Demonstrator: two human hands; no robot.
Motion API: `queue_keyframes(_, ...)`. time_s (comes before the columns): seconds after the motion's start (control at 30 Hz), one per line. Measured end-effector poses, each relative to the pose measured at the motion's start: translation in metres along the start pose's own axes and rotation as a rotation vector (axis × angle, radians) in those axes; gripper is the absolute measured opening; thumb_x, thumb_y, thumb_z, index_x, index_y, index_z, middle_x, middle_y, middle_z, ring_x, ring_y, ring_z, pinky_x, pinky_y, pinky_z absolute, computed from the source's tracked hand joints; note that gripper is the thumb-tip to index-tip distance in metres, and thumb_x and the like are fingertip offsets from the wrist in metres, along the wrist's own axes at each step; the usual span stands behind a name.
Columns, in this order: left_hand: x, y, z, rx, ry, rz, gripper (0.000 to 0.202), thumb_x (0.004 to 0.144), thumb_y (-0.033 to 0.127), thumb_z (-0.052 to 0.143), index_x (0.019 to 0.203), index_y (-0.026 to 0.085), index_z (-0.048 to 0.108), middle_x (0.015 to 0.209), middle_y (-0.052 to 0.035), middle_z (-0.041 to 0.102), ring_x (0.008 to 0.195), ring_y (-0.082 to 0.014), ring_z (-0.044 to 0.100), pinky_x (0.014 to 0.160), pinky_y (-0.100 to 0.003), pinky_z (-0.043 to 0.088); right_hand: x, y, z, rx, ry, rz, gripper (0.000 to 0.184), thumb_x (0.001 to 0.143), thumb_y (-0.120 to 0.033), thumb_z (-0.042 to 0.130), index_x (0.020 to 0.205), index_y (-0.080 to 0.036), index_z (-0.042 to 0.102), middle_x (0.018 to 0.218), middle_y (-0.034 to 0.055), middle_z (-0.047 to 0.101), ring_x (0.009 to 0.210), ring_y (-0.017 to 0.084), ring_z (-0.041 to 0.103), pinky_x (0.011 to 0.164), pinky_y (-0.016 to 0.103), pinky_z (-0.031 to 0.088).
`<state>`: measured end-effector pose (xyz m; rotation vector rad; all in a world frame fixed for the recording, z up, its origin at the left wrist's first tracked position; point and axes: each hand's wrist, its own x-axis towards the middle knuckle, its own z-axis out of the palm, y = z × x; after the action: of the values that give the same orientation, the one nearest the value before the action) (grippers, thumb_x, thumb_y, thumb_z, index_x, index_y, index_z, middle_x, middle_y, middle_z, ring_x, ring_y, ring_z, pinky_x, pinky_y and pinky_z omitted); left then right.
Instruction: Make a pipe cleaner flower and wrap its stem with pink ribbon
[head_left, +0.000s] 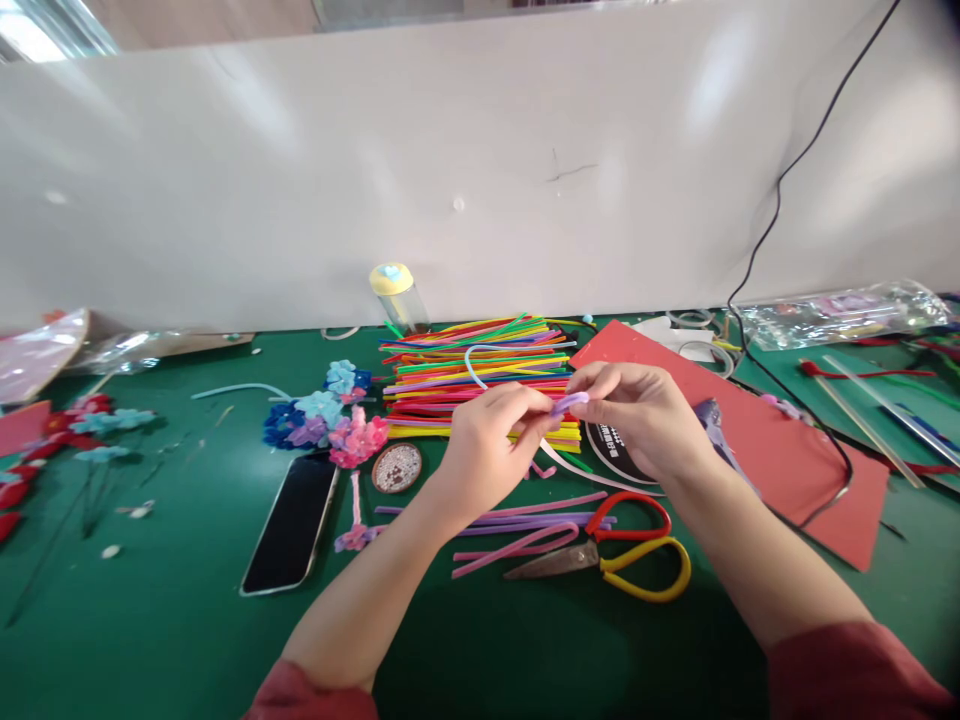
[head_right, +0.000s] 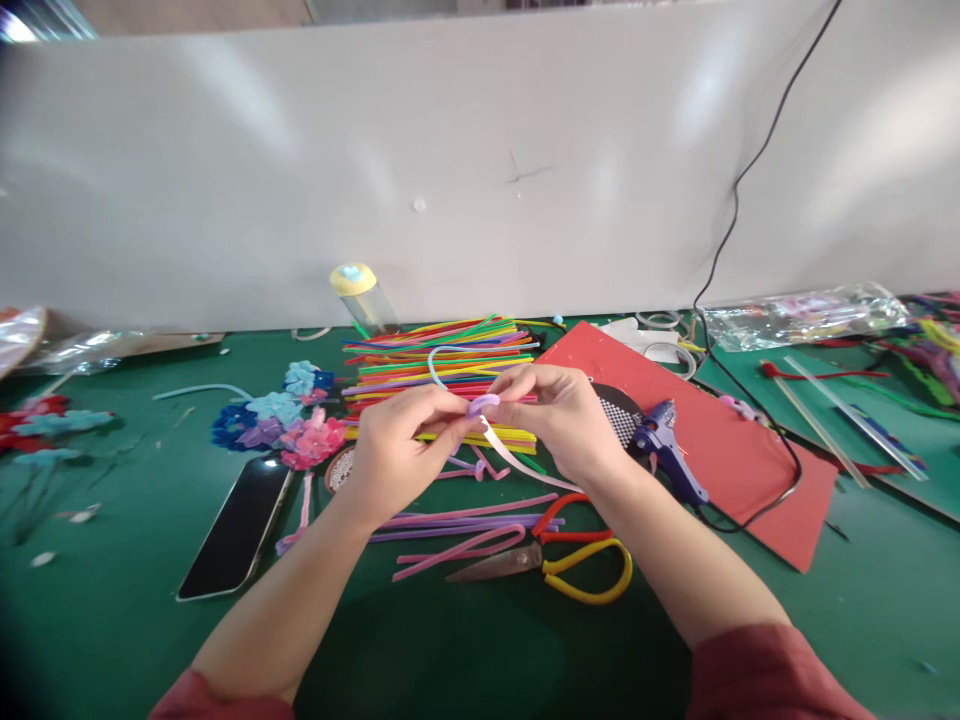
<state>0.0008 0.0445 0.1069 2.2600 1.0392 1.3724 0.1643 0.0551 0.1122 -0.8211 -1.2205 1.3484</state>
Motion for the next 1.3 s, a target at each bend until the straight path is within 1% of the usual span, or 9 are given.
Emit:
queue_keyframes(0.13,0.0,0.001,0.002,0.087,0.018,0.043,0.006,0.078,0.016,0.059,0.072,0.013,0.06,0.066,-0.0024,0.065,0.057,-0.0099,0.061,0.053,-0.018,0.051,-0.001,0.001,0.004,0.049,0.007,0.032,0.015,0.056,-0.012,0.077,0.051,-0.02,0.064,0.067,-0.0029,0.062,0.065,0.009,0.059,0.06,0.023,0.049)
queue_keyframes(0.3,0.0,0.001,0.003,-0.04,-0.006,-0.021,0.006,0.078,0.013,0.057,0.072,0.012,0.059,0.064,-0.003,0.067,0.056,-0.0097,0.063,0.053,-0.016,0.052,-0.002,0.001,0.007,0.066,-0.03,0.046,0.015,0.056,-0.012,0.077,0.051,-0.019,0.064,0.067,-0.0026,0.061,0.062,0.009,0.058,0.055,0.022,0.048)
queue_keyframes(0.53,0.0,-0.001,0.003,-0.102,-0.026,-0.072,0.003,0.076,0.014,0.06,0.073,0.013,0.061,0.067,-0.0029,0.068,0.056,-0.0096,0.062,0.048,-0.015,0.05,-0.003,0.001,0.006,-0.009,0.013,-0.022,0.015,0.055,-0.013,0.077,0.052,-0.018,0.063,0.069,-0.0023,0.059,0.065,0.009,0.057,0.059,0.024,0.047)
queue_keyframes(0.77,0.003,0.002,-0.003,-0.123,-0.118,-0.095,0.008,0.077,0.012,0.057,0.071,0.013,0.062,0.065,-0.0021,0.066,0.054,-0.0082,0.059,0.048,-0.014,0.048,-0.004,-0.01,0.002,-0.455,-0.065,-0.083,0.01,0.068,-0.022,0.068,0.076,-0.019,0.063,0.075,0.0002,0.061,0.065,0.011,0.053,0.059,0.027,0.043)
queue_keyframes(0.9,0.003,0.004,-0.003,-0.136,-0.16,-0.106,0.012,0.078,0.01,0.054,0.071,0.013,0.062,0.062,-0.0015,0.065,0.056,-0.0082,0.059,0.052,-0.015,0.048,-0.003,-0.013,-0.001,-0.552,-0.165,-0.162,0.005,0.074,-0.02,0.061,0.07,-0.018,0.061,0.071,0.0005,0.06,0.067,0.012,0.053,0.062,0.028,0.043)
queue_keyframes(1.0,0.003,0.005,-0.005,-0.22,-0.202,-0.202,0.014,0.08,0.015,0.051,0.07,0.013,0.061,0.062,-0.0028,0.064,0.056,-0.0105,0.061,0.052,-0.018,0.05,-0.002,-0.011,-0.002,-0.541,-0.216,-0.213,0.007,0.077,-0.017,0.058,0.07,-0.019,0.059,0.073,0.0011,0.059,0.071,0.013,0.054,0.064,0.029,0.043)
queue_keyframes(1.13,0.003,0.006,-0.006,-0.566,-0.323,-0.468,0.017,0.081,0.023,0.051,0.071,0.012,0.058,0.063,-0.005,0.065,0.059,-0.0151,0.065,0.056,-0.025,0.053,-0.001,-0.009,-0.005,-0.505,-0.282,-0.276,0.008,0.079,-0.016,0.056,0.072,-0.019,0.057,0.087,0.0037,0.054,0.085,0.015,0.053,0.073,0.031,0.045)
queue_keyframes(1.23,0.004,0.002,-0.003,-0.847,-0.416,-0.605,0.018,0.079,0.026,0.055,0.067,0.013,0.055,0.057,-0.0028,0.062,0.05,-0.0132,0.062,0.048,-0.022,0.049,-0.002,-0.009,-0.006,-0.543,-0.339,-0.318,0.011,0.081,-0.015,0.052,0.071,-0.02,0.055,0.096,0.005,0.047,0.099,0.017,0.048,0.08,0.033,0.045)
queue_keyframes(1.3,0.004,-0.001,0.0,-0.98,-0.472,-0.65,0.02,0.077,0.029,0.058,0.067,0.013,0.054,0.055,-0.0007,0.058,0.041,-0.0102,0.057,0.04,-0.02,0.044,-0.002,-0.01,-0.007,-0.555,-0.383,-0.329,0.014,0.083,-0.014,0.048,0.072,-0.02,0.054,0.1,0.0055,0.043,0.099,0.017,0.048,0.079,0.034,0.047)
